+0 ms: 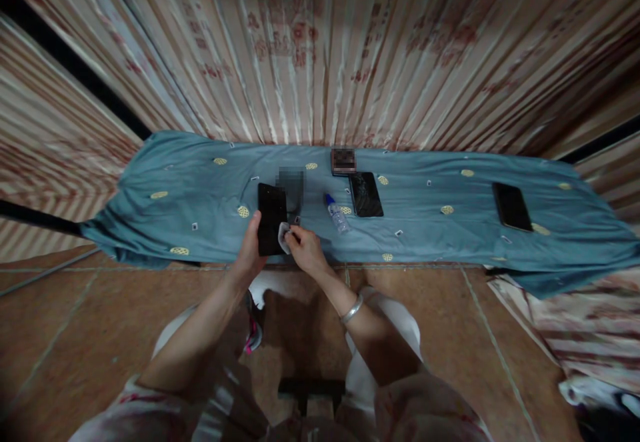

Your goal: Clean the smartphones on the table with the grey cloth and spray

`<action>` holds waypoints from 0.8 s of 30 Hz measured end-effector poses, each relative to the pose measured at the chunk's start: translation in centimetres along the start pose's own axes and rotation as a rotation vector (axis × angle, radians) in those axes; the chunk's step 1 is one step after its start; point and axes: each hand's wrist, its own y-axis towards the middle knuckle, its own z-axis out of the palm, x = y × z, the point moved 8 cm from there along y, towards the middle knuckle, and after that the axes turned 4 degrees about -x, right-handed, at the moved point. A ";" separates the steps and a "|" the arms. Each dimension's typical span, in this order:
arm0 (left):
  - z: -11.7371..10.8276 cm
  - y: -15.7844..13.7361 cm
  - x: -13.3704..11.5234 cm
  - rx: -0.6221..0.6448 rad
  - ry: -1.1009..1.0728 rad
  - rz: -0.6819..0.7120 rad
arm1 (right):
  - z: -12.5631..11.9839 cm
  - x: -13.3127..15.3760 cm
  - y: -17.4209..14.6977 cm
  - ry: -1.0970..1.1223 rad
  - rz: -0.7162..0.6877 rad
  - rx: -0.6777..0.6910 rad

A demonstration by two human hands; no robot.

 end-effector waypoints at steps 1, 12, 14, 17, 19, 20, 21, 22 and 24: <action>0.1 0.0 -0.2 0.013 0.000 0.003 | 0.2 0.1 -0.2 0.007 0.002 0.010; 0.2 0.3 -1.3 0.091 -0.131 -0.039 | -0.7 2.9 -2.0 -0.172 -0.078 0.140; 0.3 0.4 -1.2 0.109 -0.156 -0.066 | -2.2 3.9 -2.0 -0.242 -0.174 0.042; 0.4 0.4 -0.9 0.127 -0.167 -0.092 | -2.9 5.4 -2.4 -0.343 -0.380 -0.024; 0.6 0.4 -0.8 0.145 -0.154 -0.099 | -2.3 5.9 -2.8 -0.413 -0.474 0.001; 0.7 0.4 -0.7 0.153 -0.147 -0.103 | -2.0 6.0 -2.9 -0.442 -0.501 0.013; 0.8 0.4 -0.6 0.159 -0.144 -0.108 | -1.8 6.2 -3.1 -0.463 -0.519 0.019; 0.8 0.4 -0.6 0.161 -0.147 -0.114 | -1.6 6.3 -3.2 -0.476 -0.531 0.022; 0.9 0.4 -0.3 0.158 -0.158 -0.132 | -1.3 6.5 -3.4 -0.480 -0.549 0.030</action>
